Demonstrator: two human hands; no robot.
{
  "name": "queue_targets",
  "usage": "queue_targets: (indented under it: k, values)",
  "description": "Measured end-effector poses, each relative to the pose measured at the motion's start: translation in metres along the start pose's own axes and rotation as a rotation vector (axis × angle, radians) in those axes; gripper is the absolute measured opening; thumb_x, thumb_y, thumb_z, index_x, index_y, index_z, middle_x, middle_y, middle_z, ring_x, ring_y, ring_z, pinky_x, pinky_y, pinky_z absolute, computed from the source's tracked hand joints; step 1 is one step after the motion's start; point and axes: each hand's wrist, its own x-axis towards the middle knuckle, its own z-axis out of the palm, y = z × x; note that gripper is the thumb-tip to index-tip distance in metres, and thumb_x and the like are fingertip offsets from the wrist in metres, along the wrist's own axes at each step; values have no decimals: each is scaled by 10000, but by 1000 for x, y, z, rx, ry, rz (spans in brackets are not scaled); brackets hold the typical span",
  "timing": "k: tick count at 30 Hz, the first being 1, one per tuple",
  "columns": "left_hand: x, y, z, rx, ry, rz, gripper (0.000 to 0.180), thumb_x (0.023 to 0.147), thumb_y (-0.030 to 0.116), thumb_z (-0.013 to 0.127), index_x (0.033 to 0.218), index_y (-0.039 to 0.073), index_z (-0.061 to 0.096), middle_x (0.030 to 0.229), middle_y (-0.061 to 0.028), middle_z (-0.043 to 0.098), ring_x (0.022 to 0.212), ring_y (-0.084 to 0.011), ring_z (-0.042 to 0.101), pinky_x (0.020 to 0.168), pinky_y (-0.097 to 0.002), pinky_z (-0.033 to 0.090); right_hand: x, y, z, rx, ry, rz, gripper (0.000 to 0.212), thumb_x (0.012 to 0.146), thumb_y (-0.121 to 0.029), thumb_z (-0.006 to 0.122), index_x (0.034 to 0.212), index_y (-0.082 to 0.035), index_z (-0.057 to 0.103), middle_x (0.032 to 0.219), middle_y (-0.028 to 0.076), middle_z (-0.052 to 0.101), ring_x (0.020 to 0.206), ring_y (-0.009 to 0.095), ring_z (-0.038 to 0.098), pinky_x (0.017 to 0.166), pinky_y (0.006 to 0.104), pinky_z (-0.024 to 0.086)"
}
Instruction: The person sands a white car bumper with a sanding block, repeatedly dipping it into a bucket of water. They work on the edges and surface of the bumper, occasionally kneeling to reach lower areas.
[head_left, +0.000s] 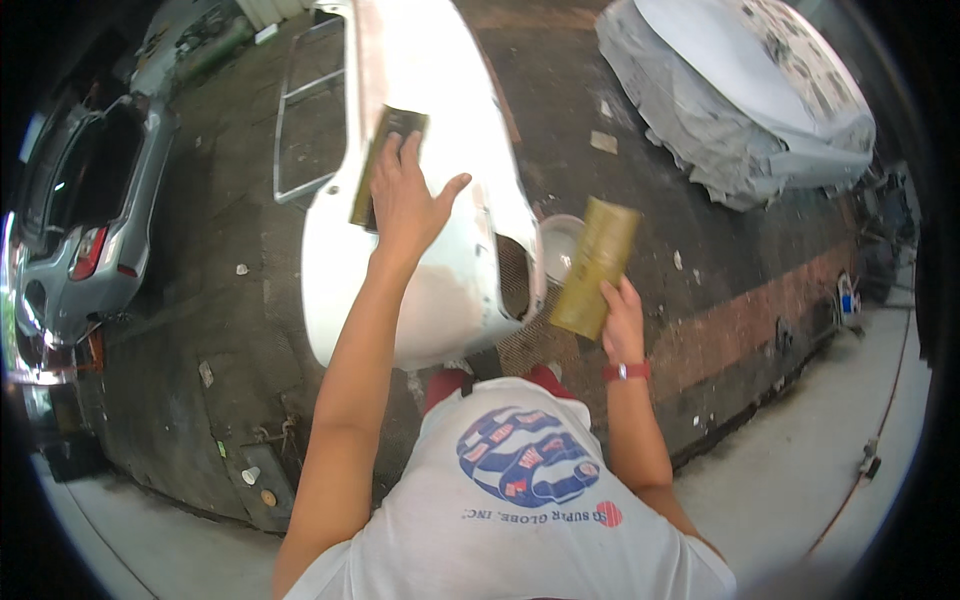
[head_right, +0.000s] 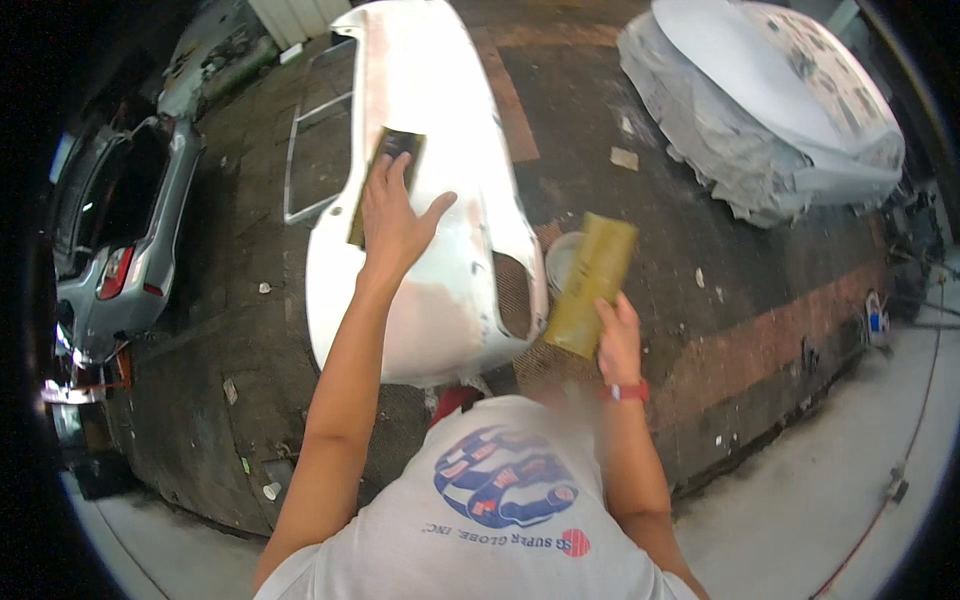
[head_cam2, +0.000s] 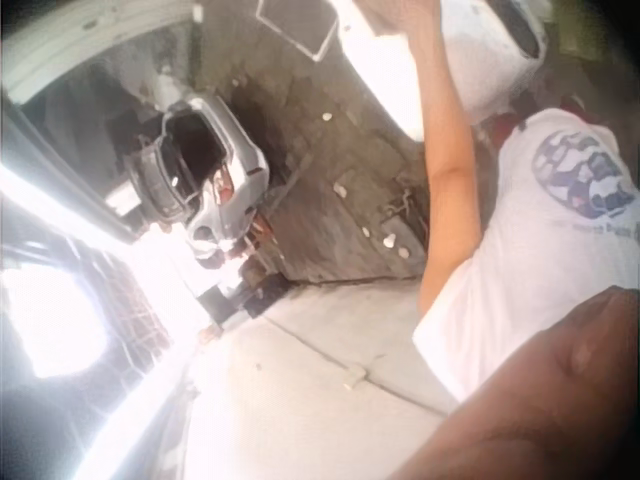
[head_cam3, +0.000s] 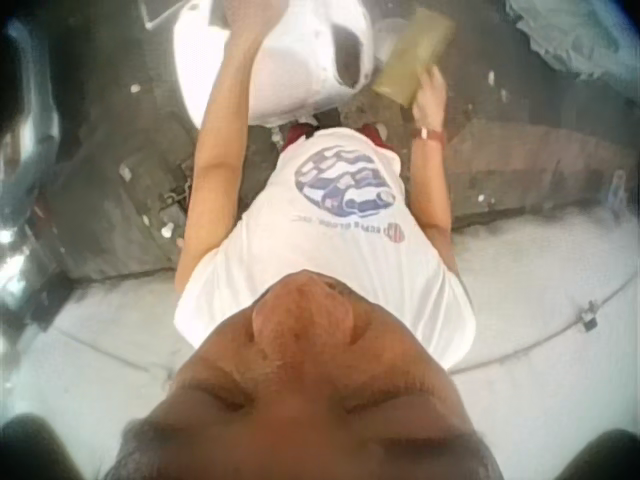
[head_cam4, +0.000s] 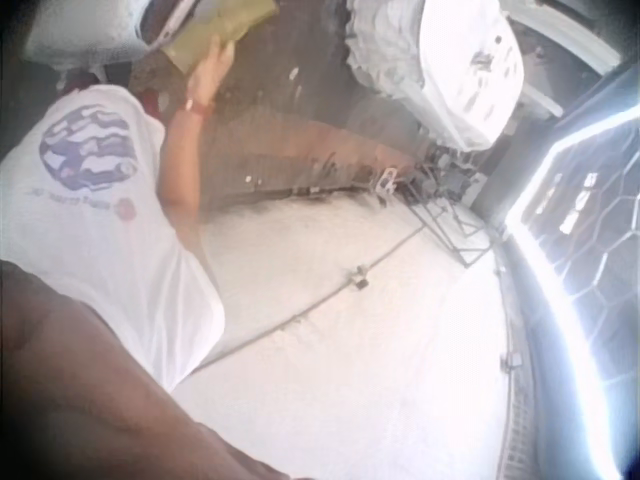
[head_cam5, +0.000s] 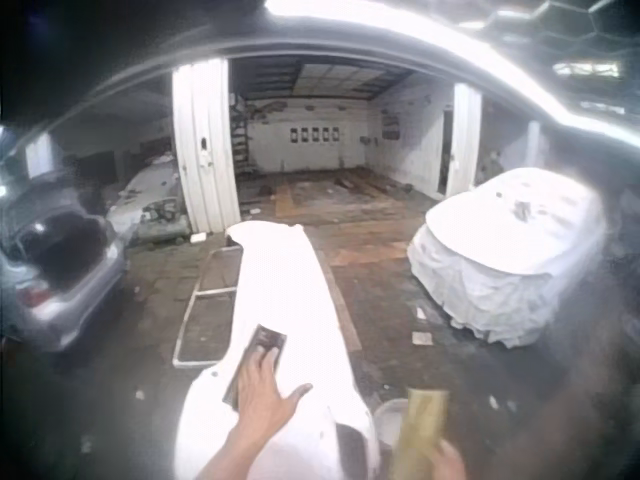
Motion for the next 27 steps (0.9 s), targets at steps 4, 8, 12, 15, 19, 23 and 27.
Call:
queue_targets:
  k: [4, 8, 12, 15, 19, 23, 27]
  values:
    - [-89, 72, 31, -723, -561, -68, 792, 1029, 520, 746, 1636, 84, 484, 1600, -250, 538, 1507, -355, 497, 1230, -543, 410, 3, -39, 25, -337, -258, -150, 405, 1132, -190, 579, 1468, 34, 604, 1358, 156, 704, 1185, 209, 680, 1047, 380, 535]
    - [-144, 111, 84, -1400, -543, -605, 748, 1114, 588, 542, 1607, 27, 501, 1527, -209, 615, 1394, -354, 609, 1172, -519, 496, -13, -70, 18, -665, -648, -439, 476, 1118, -266, 619, 1512, -1, 593, 1439, 201, 650, 1264, 312, 670, 1115, 425, 502]
    - [-148, 126, 100, -1815, -579, -815, 621, 1142, 489, 511, 1536, 12, 555, 1386, -163, 710, 1229, -291, 721, 1056, -480, 598, -1, -72, -21, -572, -435, -457, 599, 1014, -263, 764, 1552, -60, 596, 1627, 205, 511, 1417, 385, 582, 1195, 463, 452]
    - [-161, 143, 102, -1790, -580, -852, 546, 1143, 396, 553, 1529, 10, 551, 1302, -137, 742, 1163, -260, 750, 1010, -461, 627, 16, -75, -46, -671, -437, -580, 697, 967, -277, 821, 1586, -80, 570, 1727, 200, 400, 1533, 399, 477, 1250, 480, 409]
    - [-170, 170, 118, -1554, -423, -739, 674, 1098, 200, 670, 1677, 56, 357, 1382, -152, 693, 1187, -220, 723, 1034, -400, 604, 29, -66, -67, -439, -685, -392, 846, 887, -299, 903, 1614, -73, 533, 1768, 207, 340, 1604, 418, 381, 1280, 483, 377]
    - [-185, 198, 128, -1296, -262, -613, 923, 1044, 71, 734, 1764, 127, 160, 1418, -149, 667, 1226, -180, 669, 1049, -352, 554, 31, -47, -92, -475, -704, -311, 788, 866, -237, 912, 1556, -47, 582, 1586, 217, 552, 1442, 357, 563, 1179, 451, 471]
    - [-193, 202, 135, -905, -364, -496, 767, 1016, 126, 793, 1680, 88, 410, 1298, -99, 671, 1106, -151, 633, 976, -308, 524, 31, -39, -114, -441, -639, -191, 579, 871, -169, 887, 1386, -6, 679, 1234, 152, 737, 1112, 246, 710, 1002, 399, 560]
